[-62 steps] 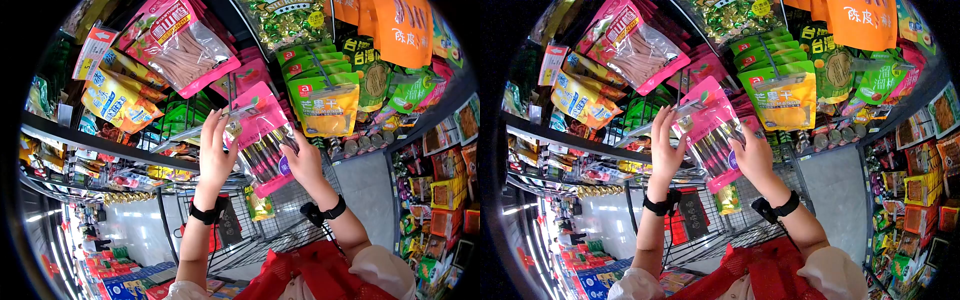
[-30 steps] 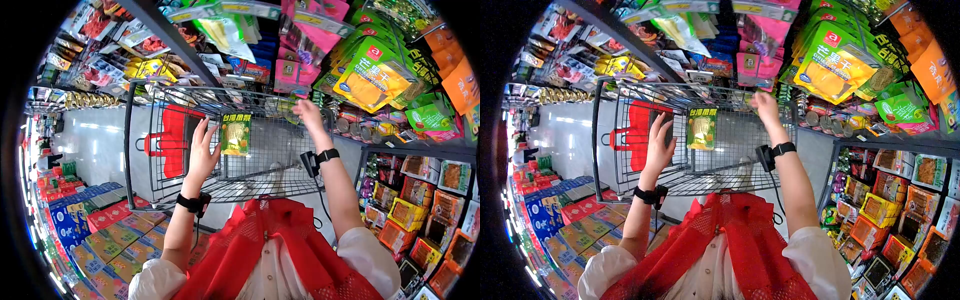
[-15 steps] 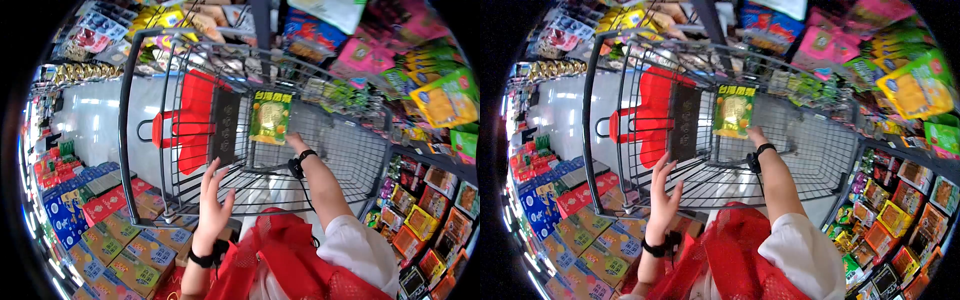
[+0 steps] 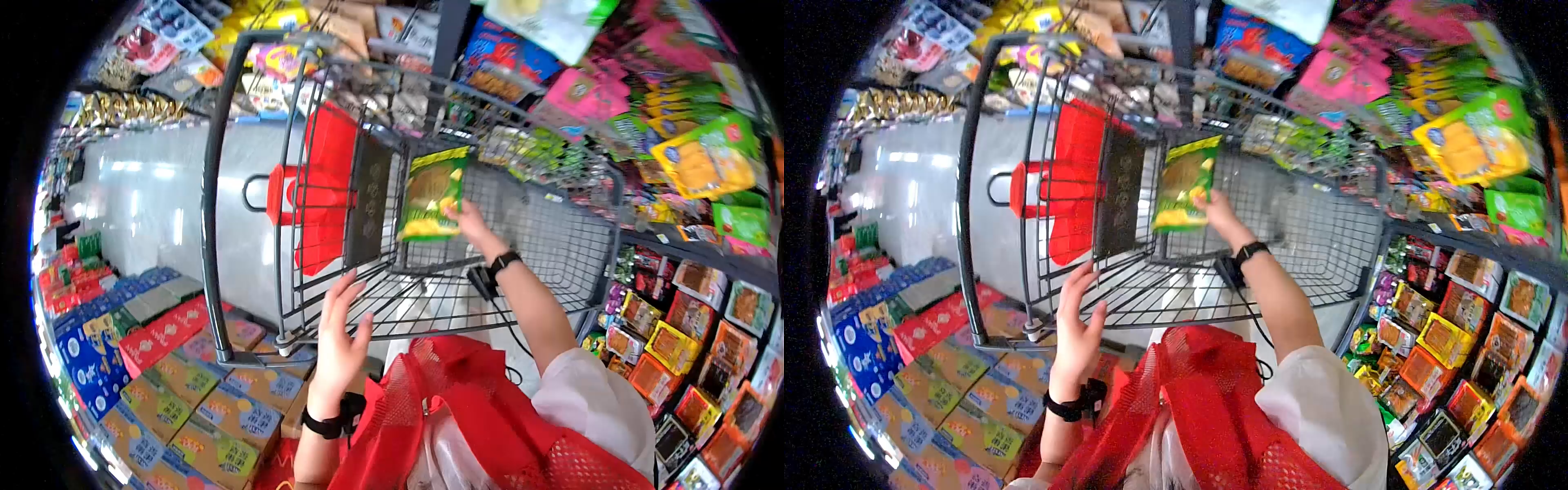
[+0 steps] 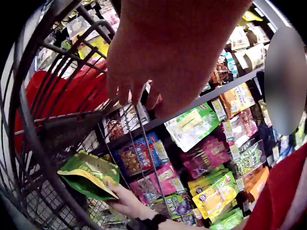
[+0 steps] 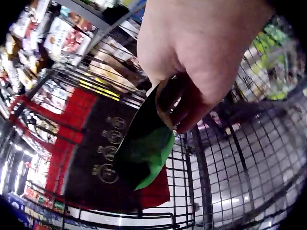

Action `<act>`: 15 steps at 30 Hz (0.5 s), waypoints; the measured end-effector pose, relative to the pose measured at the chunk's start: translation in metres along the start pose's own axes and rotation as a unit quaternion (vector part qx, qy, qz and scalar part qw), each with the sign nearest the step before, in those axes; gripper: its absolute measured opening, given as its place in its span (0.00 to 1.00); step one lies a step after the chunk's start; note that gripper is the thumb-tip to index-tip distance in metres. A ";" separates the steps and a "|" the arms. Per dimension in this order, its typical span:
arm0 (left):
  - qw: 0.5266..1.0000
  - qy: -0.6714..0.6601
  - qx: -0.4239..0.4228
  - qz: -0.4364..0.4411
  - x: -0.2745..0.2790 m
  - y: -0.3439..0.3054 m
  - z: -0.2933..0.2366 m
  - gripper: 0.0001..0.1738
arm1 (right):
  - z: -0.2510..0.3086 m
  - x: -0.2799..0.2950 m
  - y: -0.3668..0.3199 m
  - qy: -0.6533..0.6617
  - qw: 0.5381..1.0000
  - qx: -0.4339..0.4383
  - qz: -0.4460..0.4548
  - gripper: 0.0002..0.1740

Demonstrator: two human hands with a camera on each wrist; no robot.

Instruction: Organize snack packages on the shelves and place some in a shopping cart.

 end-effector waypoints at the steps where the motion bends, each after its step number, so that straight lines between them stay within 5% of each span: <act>1: 0.999 0.009 -0.031 -0.006 0.006 0.005 -0.009 0.22 | 0.025 0.001 -0.025 -0.052 0.998 0.003 0.018 0.12; 2: 0.999 0.000 -0.038 -0.012 0.010 0.007 -0.012 0.22 | 0.055 -0.005 -0.058 0.016 0.999 0.022 0.046 0.13; 7: 0.995 -0.056 -0.087 -0.015 0.019 0.014 -0.043 0.28 | 0.178 0.001 -0.205 -0.090 0.978 0.175 0.068 0.14; 10: 0.980 -0.175 -0.073 0.056 0.001 0.015 -0.074 0.35 | 0.233 0.012 -0.307 -0.045 0.962 0.260 0.075 0.13; 13: 0.902 -0.379 -0.071 0.193 -0.028 0.004 -0.126 0.33 | 0.237 0.038 -0.362 -0.052 0.957 0.280 0.050 0.12; 15: 0.894 -0.358 -0.068 0.259 -0.051 -0.009 -0.161 0.29 | 0.217 0.064 -0.374 -0.025 0.955 0.294 0.016 0.13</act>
Point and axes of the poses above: each hand's wrist, its own y-axis towards the middle knuckle, its own x-axis out of the back of the hand, z = x × y, the point moved 8 cm from there along y, towards the middle knuckle, and after that the axes turned 2 degrees about -x, right-handed, at the moved point
